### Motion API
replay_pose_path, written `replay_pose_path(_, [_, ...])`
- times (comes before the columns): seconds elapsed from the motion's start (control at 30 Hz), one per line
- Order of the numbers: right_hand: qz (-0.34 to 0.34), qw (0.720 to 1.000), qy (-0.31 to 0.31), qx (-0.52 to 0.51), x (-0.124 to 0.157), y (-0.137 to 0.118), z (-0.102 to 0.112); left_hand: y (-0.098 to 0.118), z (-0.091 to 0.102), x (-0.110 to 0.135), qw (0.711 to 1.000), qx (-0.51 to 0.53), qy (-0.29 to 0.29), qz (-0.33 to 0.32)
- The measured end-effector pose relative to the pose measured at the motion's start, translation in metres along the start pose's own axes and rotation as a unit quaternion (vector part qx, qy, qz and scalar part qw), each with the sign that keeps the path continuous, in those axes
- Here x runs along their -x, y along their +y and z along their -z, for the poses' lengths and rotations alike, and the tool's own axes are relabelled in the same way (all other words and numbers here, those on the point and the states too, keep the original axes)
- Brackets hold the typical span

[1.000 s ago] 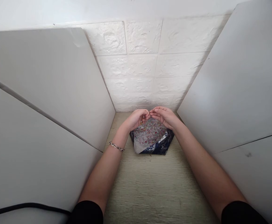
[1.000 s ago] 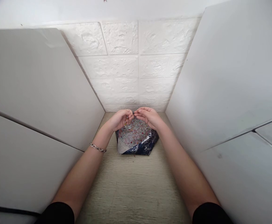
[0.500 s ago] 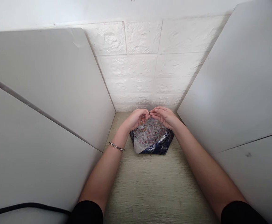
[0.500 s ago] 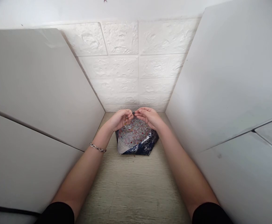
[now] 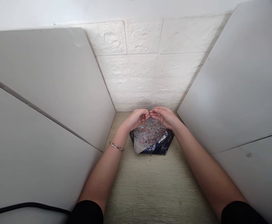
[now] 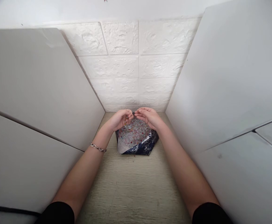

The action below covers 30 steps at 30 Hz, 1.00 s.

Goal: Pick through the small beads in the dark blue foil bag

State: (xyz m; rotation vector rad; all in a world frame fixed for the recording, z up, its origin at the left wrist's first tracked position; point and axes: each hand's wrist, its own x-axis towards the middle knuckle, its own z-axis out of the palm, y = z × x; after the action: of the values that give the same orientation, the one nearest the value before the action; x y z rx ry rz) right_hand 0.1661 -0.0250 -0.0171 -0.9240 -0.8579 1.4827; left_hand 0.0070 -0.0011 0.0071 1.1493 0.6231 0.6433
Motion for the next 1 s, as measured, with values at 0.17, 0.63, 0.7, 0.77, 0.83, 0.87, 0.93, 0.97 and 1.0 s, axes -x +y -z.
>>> replay_pose_path(0.17, [0.003,1.000,0.000,-0.001,0.0005,-0.0002,0.0002,0.0000,-0.0005,0.0002,1.000,0.002,0.005,0.002])
replay_pose_path(0.63, [0.009,1.000,0.002,-0.003,-0.0005,-0.0003,0.0017,0.0012,-0.0001,0.0001,1.000,0.004,0.015,0.009])
replay_pose_path(0.7, [0.008,1.000,0.004,-0.001,-0.0001,-0.0006,0.0011,0.0011,-0.0003,0.0001,1.000,0.002,0.018,0.010])
replay_pose_path(0.77, [0.006,1.000,0.001,-0.001,0.0002,-0.0005,0.0007,0.0007,-0.0003,0.0000,1.000,-0.002,0.018,0.010])
replay_pose_path(0.83, [0.004,1.000,-0.003,-0.001,0.0005,-0.0004,0.0005,-0.0001,-0.0001,-0.0002,1.000,-0.007,0.017,0.011])
replay_pose_path(0.87, [0.003,1.000,-0.005,-0.001,0.0006,-0.0003,0.0005,-0.0005,0.0002,-0.0003,1.000,-0.009,0.016,0.011])
replay_pose_path(0.93, [0.002,1.000,-0.007,0.001,0.0008,-0.0001,0.0005,-0.0013,0.0008,-0.0005,1.000,-0.013,0.014,0.011])
replay_pose_path(0.97, [0.003,1.000,-0.009,0.003,0.0008,0.0000,0.0006,-0.0014,0.0011,-0.0006,1.000,-0.015,0.012,0.012])
replay_pose_path(1.0, [0.004,1.000,-0.011,0.004,0.0007,0.0001,0.0008,-0.0014,0.0013,-0.0007,1.000,-0.017,0.012,0.013])
